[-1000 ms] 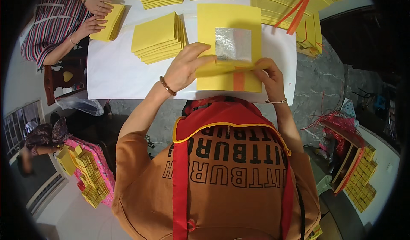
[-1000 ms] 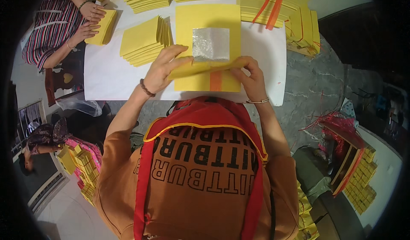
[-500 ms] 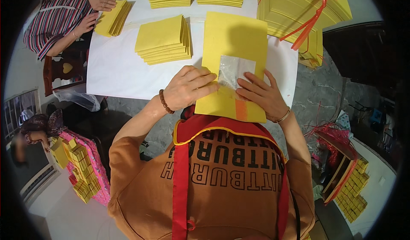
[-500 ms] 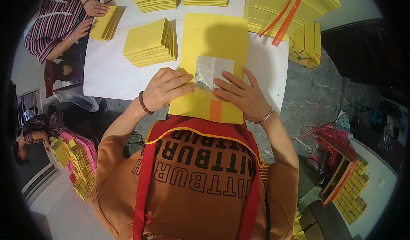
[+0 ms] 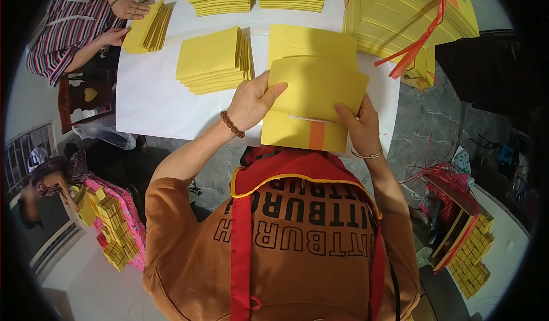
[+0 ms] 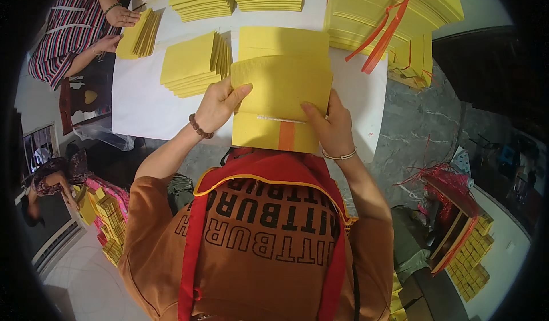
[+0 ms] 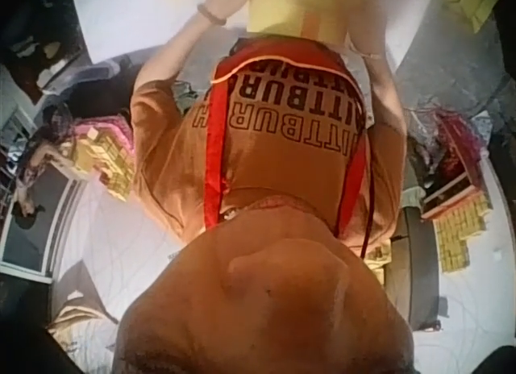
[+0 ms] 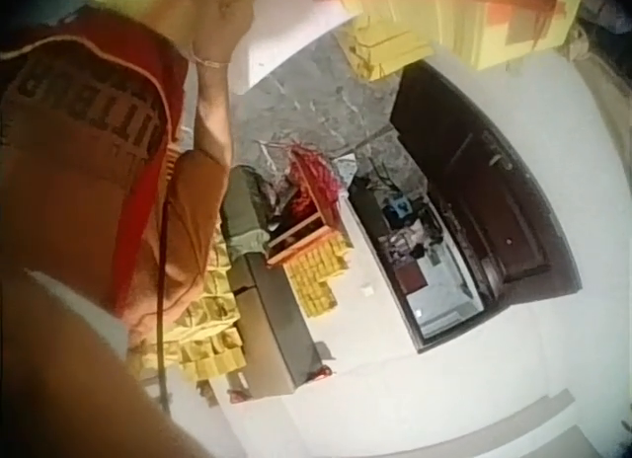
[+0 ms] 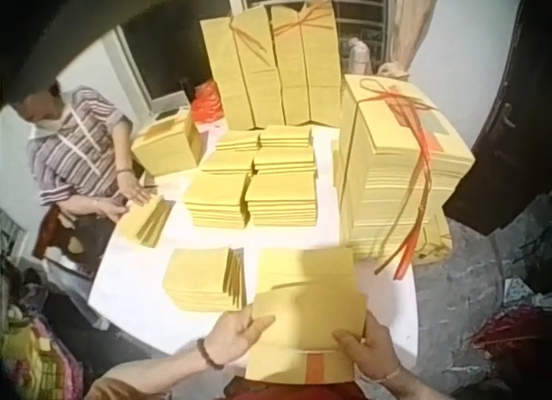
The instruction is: Folding and stacking yellow joss papers with silver foil centers.
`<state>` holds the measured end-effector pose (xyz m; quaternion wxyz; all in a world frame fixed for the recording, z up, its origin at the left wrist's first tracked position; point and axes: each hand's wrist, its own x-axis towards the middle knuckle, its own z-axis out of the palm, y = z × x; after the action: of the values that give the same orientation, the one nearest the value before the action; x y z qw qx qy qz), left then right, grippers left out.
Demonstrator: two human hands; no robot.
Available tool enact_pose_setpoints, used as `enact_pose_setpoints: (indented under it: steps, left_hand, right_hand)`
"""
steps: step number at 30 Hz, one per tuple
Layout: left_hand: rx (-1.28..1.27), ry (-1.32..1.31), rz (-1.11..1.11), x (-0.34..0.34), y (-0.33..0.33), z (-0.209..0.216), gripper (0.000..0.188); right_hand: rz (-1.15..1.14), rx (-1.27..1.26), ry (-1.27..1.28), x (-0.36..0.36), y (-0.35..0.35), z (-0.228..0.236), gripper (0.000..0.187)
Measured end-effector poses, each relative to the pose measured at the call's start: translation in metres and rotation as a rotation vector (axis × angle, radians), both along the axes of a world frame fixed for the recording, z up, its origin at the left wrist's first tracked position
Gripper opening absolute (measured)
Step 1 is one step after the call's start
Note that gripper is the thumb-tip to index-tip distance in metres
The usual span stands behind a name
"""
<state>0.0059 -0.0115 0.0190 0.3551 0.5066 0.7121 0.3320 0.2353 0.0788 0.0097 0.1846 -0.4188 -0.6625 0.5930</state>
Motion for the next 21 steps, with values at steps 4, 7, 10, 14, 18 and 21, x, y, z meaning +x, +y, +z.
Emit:
enact_pose_setpoints:
  steps: [4, 7, 10, 14, 18, 21]
  left_hand:
    - [0.041, -0.145, 0.075, 0.001, 0.009, -0.011, 0.033]
    - [-0.035, -0.112, 0.096, 0.001, 0.013, -0.004, 0.030]
    - [-0.042, 0.141, 0.082, 0.003, 0.012, -0.006, 0.023]
    - [-0.004, 0.104, 0.091, 0.001, 0.018, -0.006, 0.029]
    - [-0.043, 0.086, 0.113, -0.001, 0.020, -0.005, 0.027]
    - [-0.003, 0.028, 0.133, -0.002, 0.021, -0.008, 0.028]
  right_hand:
    - [-0.214, -0.028, 0.247, -0.014, 0.000, 0.005, 0.039]
    - [-0.201, 0.103, 0.153, -0.013, 0.004, -0.007, 0.044]
    - [-0.178, 0.262, 0.032, -0.013, 0.006, -0.012, 0.045]
    - [-0.212, 0.286, 0.029, -0.016, 0.006, -0.018, 0.042]
    - [-0.230, 0.269, 0.000, -0.017, 0.005, -0.020, 0.041]
    - [-0.237, 0.311, 0.011, -0.018, 0.006, -0.021, 0.041]
